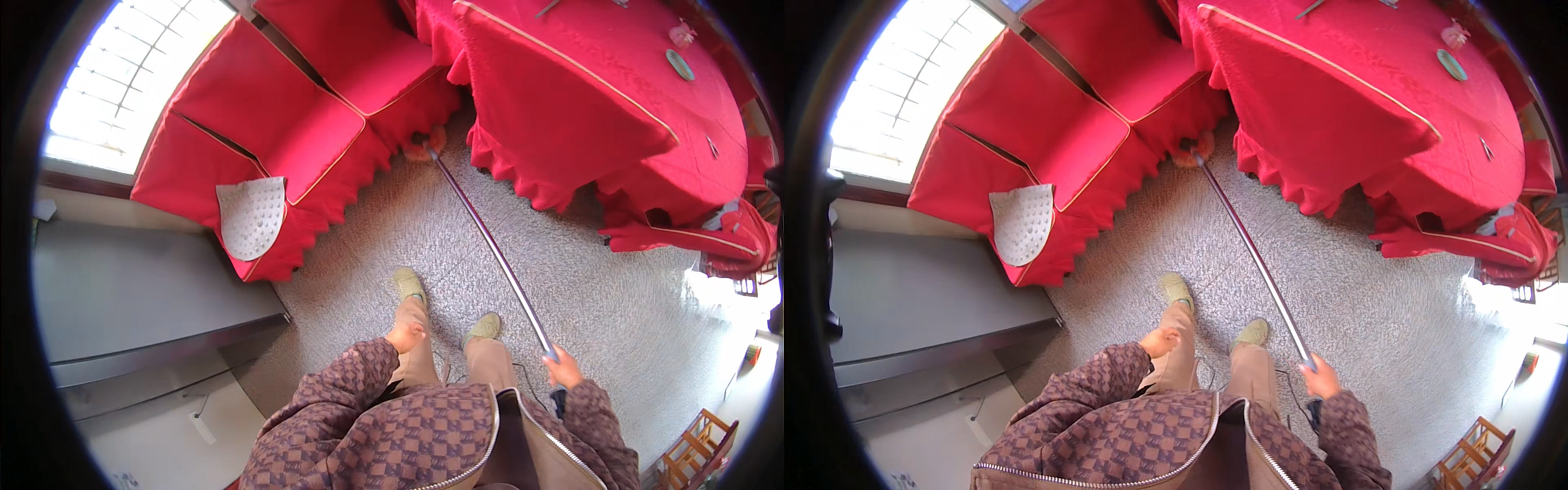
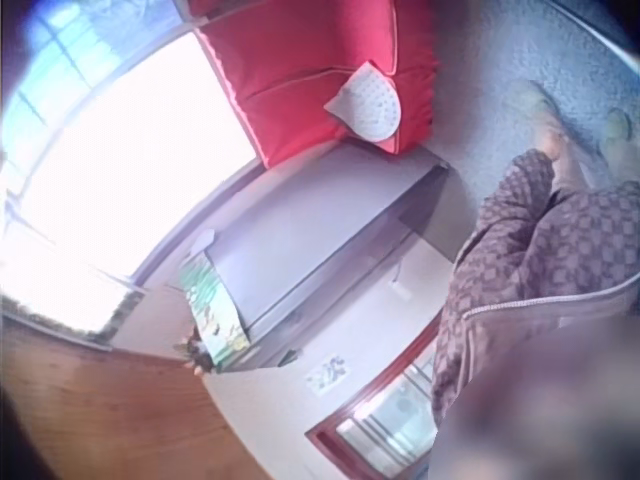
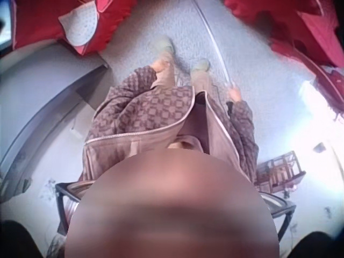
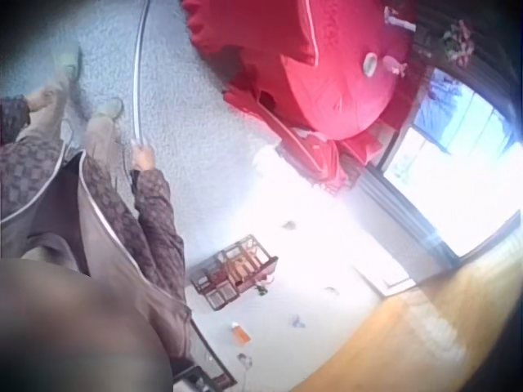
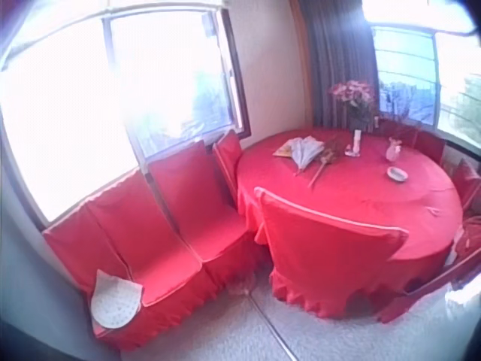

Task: The person mops the floor of a dining area using a spin mop, moving around red-covered furniture and wooden chairs. They then move outside to rinse the mop head in a bucket of water.

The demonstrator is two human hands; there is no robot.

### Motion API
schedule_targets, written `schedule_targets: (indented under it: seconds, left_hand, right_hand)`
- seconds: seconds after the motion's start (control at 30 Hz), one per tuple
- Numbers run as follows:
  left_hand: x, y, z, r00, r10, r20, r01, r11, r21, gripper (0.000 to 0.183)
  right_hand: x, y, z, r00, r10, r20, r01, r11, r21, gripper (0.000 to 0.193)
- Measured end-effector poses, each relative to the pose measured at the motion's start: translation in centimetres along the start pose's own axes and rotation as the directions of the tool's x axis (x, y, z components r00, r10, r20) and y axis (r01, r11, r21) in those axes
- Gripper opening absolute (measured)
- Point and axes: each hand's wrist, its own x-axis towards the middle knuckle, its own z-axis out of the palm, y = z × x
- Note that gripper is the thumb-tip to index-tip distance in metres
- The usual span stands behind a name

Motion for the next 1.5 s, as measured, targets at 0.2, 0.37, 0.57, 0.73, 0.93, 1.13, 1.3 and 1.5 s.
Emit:
schedule_targets:
  seconds: [0.2,0.37,0.57,0.73,0.93,1.13,1.3,1.5]
  left_hand:
    - [-1.8,0.8,-4.7,0.989,-0.126,-0.081,0.095,0.943,-0.319,0.027]
    - [-5.3,-0.3,-8.1,0.972,-0.194,-0.135,0.125,0.906,-0.404,0.027]
    - [-11.3,-4.1,-10.9,0.906,-0.338,-0.255,0.188,0.861,-0.474,0.028]
    - [-17.8,-7.6,-12.7,0.826,-0.442,-0.350,0.150,0.771,-0.619,0.029]
    - [-26.8,-10.5,-11.1,0.665,-0.592,-0.455,0.288,0.766,-0.575,0.025]
    - [-27.1,-14.6,-7.1,0.790,-0.400,-0.465,0.195,0.883,-0.427,0.025]
    - [-19.8,-9.8,-7.2,0.857,-0.382,-0.347,0.249,0.895,-0.370,0.028]
    - [-5.1,2.1,-7.8,0.918,0.327,-0.225,-0.205,0.876,0.436,0.024]
  right_hand:
    - [-14.3,10.4,-8.7,0.945,-0.035,-0.324,-0.150,0.834,-0.530,0.046]
    - [-15.1,9.4,-7.6,0.909,-0.064,-0.412,-0.212,0.780,-0.589,0.047]
    - [-1.8,-1.0,-4.4,0.895,-0.288,-0.340,0.079,0.854,-0.514,0.047]
    - [11.0,-12.9,-1.8,0.845,-0.513,-0.149,0.382,0.775,-0.503,0.055]
    - [20.3,-19.2,5.1,0.917,-0.391,-0.084,0.296,0.804,-0.515,0.062]
    - [16.5,-12.3,6.4,0.961,-0.257,-0.107,0.225,0.942,-0.248,0.069]
    - [6.8,-4.2,1.2,0.983,-0.177,-0.051,0.170,0.977,-0.128,0.054]
    - [-9.2,6.1,-4.8,0.932,-0.303,-0.199,0.153,0.827,-0.542,0.034]
